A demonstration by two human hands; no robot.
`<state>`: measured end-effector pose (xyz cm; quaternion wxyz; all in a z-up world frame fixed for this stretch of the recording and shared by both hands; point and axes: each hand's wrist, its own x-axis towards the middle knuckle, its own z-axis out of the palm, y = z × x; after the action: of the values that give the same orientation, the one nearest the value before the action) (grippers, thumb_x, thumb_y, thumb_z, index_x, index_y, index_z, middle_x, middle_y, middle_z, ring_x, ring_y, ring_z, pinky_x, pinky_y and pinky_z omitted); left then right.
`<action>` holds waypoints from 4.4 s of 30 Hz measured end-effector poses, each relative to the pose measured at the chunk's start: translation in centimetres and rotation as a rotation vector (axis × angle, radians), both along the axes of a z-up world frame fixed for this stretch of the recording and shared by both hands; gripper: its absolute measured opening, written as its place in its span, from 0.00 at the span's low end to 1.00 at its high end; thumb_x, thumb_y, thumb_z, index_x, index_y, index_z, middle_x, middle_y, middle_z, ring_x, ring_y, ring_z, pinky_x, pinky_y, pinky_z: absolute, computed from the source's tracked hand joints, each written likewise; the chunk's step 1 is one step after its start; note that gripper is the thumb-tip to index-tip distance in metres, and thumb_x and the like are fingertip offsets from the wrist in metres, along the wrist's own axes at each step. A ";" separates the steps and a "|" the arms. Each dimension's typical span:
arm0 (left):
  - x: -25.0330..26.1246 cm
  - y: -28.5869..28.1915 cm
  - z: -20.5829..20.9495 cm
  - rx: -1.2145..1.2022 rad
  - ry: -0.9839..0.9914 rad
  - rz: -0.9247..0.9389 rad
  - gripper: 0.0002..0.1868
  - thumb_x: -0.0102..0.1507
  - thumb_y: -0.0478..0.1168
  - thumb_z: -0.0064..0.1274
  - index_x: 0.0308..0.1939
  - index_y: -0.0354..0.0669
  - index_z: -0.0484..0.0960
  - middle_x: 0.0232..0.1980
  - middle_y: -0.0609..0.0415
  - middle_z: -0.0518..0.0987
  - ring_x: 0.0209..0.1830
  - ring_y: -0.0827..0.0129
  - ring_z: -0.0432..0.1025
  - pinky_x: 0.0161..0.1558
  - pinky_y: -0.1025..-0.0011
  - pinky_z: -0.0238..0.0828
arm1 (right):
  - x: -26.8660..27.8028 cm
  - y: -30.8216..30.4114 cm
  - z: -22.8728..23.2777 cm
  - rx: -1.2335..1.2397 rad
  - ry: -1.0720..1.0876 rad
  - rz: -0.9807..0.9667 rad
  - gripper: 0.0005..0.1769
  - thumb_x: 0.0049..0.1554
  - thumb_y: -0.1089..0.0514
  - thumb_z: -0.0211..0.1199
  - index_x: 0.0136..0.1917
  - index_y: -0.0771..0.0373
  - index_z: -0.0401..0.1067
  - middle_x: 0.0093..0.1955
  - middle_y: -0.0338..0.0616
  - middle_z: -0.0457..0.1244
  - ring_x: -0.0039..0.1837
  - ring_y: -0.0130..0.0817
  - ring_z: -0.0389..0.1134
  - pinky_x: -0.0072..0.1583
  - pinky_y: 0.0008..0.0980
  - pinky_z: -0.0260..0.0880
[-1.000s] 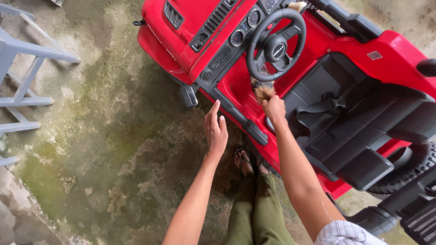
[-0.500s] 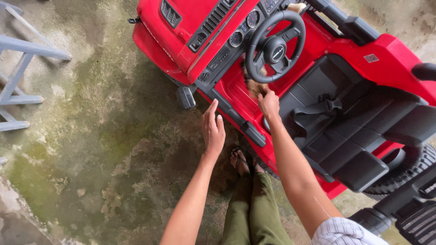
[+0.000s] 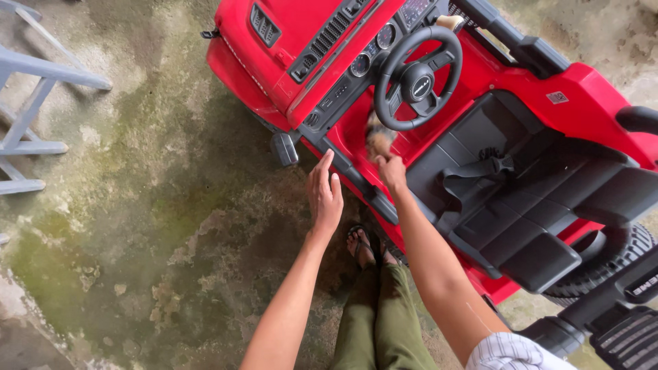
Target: The person cleans a red toy car using a brush and a cloth. They brush the interior and exterior surfaces, then wipe the front hood and grille with a cloth.
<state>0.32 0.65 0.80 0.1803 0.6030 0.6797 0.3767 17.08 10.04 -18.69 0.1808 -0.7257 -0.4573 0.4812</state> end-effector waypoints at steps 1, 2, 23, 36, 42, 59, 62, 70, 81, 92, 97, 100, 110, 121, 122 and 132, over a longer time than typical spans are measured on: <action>0.0 0.1 0.0 -0.004 0.008 0.001 0.26 0.69 0.30 0.45 0.73 0.38 0.67 0.73 0.47 0.72 0.72 0.54 0.66 0.71 0.55 0.59 | -0.5 -0.1 0.9 -0.061 0.005 0.127 0.22 0.58 0.48 0.64 0.61 0.60 0.78 0.46 0.56 0.71 0.51 0.45 0.73 0.56 0.42 0.70; 0.0 0.2 0.1 0.019 0.004 -0.004 0.26 0.70 0.30 0.45 0.73 0.38 0.67 0.73 0.47 0.71 0.73 0.54 0.66 0.71 0.56 0.59 | -0.9 -0.2 2.0 -0.123 0.010 0.253 0.22 0.57 0.49 0.64 0.61 0.60 0.79 0.45 0.55 0.71 0.49 0.44 0.73 0.55 0.41 0.70; -2.0 -2.0 4.7 0.122 -0.112 0.088 0.24 0.73 0.33 0.40 0.74 0.37 0.66 0.74 0.45 0.70 0.74 0.52 0.65 0.72 0.57 0.60 | -8.6 -11.3 19.5 0.262 0.368 0.022 0.24 0.63 0.57 0.46 0.68 0.68 0.69 0.58 0.61 0.69 0.62 0.48 0.71 0.62 0.41 0.67; -4.3 -3.9 6.4 0.127 -0.103 0.119 0.23 0.72 0.32 0.40 0.73 0.36 0.67 0.73 0.44 0.72 0.73 0.51 0.67 0.72 0.57 0.60 | -5.8 -12.7 20.7 0.224 0.127 0.056 0.23 0.62 0.56 0.49 0.67 0.60 0.72 0.58 0.63 0.69 0.63 0.56 0.69 0.63 0.45 0.67; -3.8 -4.0 6.5 0.136 -0.094 0.116 0.23 0.72 0.32 0.40 0.72 0.35 0.67 0.72 0.43 0.72 0.73 0.50 0.67 0.72 0.57 0.60 | -5.2 -9.3 23.1 0.248 -0.034 0.048 0.24 0.62 0.54 0.51 0.70 0.57 0.71 0.52 0.67 0.68 0.57 0.61 0.70 0.59 0.51 0.70; -2.9 -4.4 7.0 0.162 -0.118 0.149 0.23 0.73 0.33 0.40 0.73 0.37 0.67 0.73 0.45 0.71 0.73 0.52 0.66 0.72 0.57 0.61 | -10.2 -7.6 18.7 0.021 0.253 0.141 0.20 0.65 0.55 0.47 0.61 0.68 0.71 0.33 0.50 0.67 0.31 0.41 0.71 0.36 0.39 0.72; -3.5 -4.9 7.2 0.141 -0.106 0.166 0.23 0.73 0.33 0.40 0.73 0.38 0.67 0.73 0.46 0.71 0.73 0.52 0.66 0.72 0.57 0.60 | -12.2 -11.9 17.2 0.120 0.311 0.281 0.19 0.65 0.56 0.48 0.62 0.69 0.70 0.36 0.57 0.68 0.31 0.42 0.71 0.34 0.39 0.72; -5.1 -6.2 8.1 0.160 -0.065 0.194 0.23 0.72 0.32 0.39 0.72 0.37 0.68 0.73 0.46 0.72 0.73 0.52 0.66 0.72 0.57 0.60 | -12.6 -8.1 16.4 0.012 0.374 0.044 0.16 0.65 0.59 0.51 0.61 0.70 0.69 0.45 0.74 0.71 0.33 0.46 0.73 0.33 0.38 0.75; -4.2 -6.4 8.8 0.136 -0.071 0.176 0.23 0.71 0.32 0.41 0.72 0.38 0.69 0.73 0.46 0.72 0.73 0.52 0.66 0.72 0.57 0.60 | -13.9 -15.6 15.5 -0.011 0.270 0.363 0.25 0.62 0.44 0.57 0.61 0.67 0.73 0.55 0.61 0.72 0.58 0.48 0.76 0.58 0.41 0.74; -5.0 -7.8 9.5 0.157 -0.114 0.192 0.23 0.73 0.31 0.40 0.73 0.38 0.68 0.74 0.46 0.71 0.74 0.54 0.66 0.74 0.59 0.61 | -12.8 -5.5 16.0 0.008 0.402 -0.074 0.17 0.63 0.62 0.45 0.62 0.64 0.68 0.36 0.62 0.67 0.32 0.48 0.71 0.33 0.44 0.73; -4.6 -7.7 10.0 0.122 -0.095 0.184 0.23 0.72 0.31 0.41 0.73 0.37 0.68 0.74 0.45 0.70 0.74 0.52 0.65 0.73 0.56 0.59 | -13.1 -8.0 16.9 0.221 0.324 0.161 0.21 0.59 0.62 0.50 0.64 0.64 0.71 0.40 0.63 0.69 0.38 0.50 0.74 0.40 0.45 0.75; -4.4 -7.4 10.0 0.114 -0.119 0.168 0.23 0.72 0.32 0.40 0.72 0.37 0.68 0.74 0.45 0.70 0.73 0.52 0.65 0.72 0.57 0.60 | -13.9 -11.8 16.8 0.325 0.285 0.251 0.22 0.60 0.53 0.57 0.66 0.60 0.73 0.48 0.61 0.71 0.50 0.51 0.74 0.53 0.45 0.72; -4.7 -7.3 10.7 0.158 -0.116 0.154 0.22 0.72 0.32 0.39 0.72 0.37 0.69 0.73 0.46 0.71 0.73 0.52 0.66 0.72 0.58 0.61 | -15.0 -13.1 16.2 0.169 0.184 0.162 0.24 0.57 0.51 0.56 0.65 0.58 0.73 0.53 0.59 0.70 0.58 0.57 0.71 0.60 0.47 0.68; -4.1 -8.0 11.1 0.130 -0.105 0.165 0.22 0.72 0.31 0.41 0.72 0.36 0.69 0.73 0.44 0.71 0.73 0.52 0.65 0.72 0.58 0.60 | -11.3 -4.5 16.1 -0.027 0.614 -0.240 0.13 0.61 0.62 0.44 0.53 0.61 0.70 0.28 0.43 0.60 0.25 0.32 0.60 0.26 0.34 0.61; -3.9 -7.9 11.0 0.147 -0.111 0.163 0.22 0.72 0.31 0.41 0.72 0.36 0.69 0.73 0.45 0.71 0.73 0.52 0.66 0.72 0.58 0.60 | -11.3 -4.7 16.1 -0.069 0.617 -0.228 0.13 0.61 0.63 0.44 0.51 0.62 0.70 0.27 0.42 0.59 0.24 0.33 0.58 0.26 0.35 0.58; -2.3 -6.1 10.8 0.158 -0.159 0.148 0.22 0.72 0.33 0.40 0.72 0.37 0.69 0.73 0.45 0.71 0.73 0.52 0.66 0.73 0.58 0.60 | -9.1 -14.4 19.5 -0.162 0.607 -0.296 0.23 0.66 0.47 0.39 0.51 0.65 0.69 0.30 0.39 0.60 0.22 0.28 0.54 0.24 0.29 0.50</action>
<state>-2.00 -5.49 11.57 0.1575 0.5317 0.6741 0.4879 8.00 -4.39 0.83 0.3183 -0.6198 -0.2329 0.6784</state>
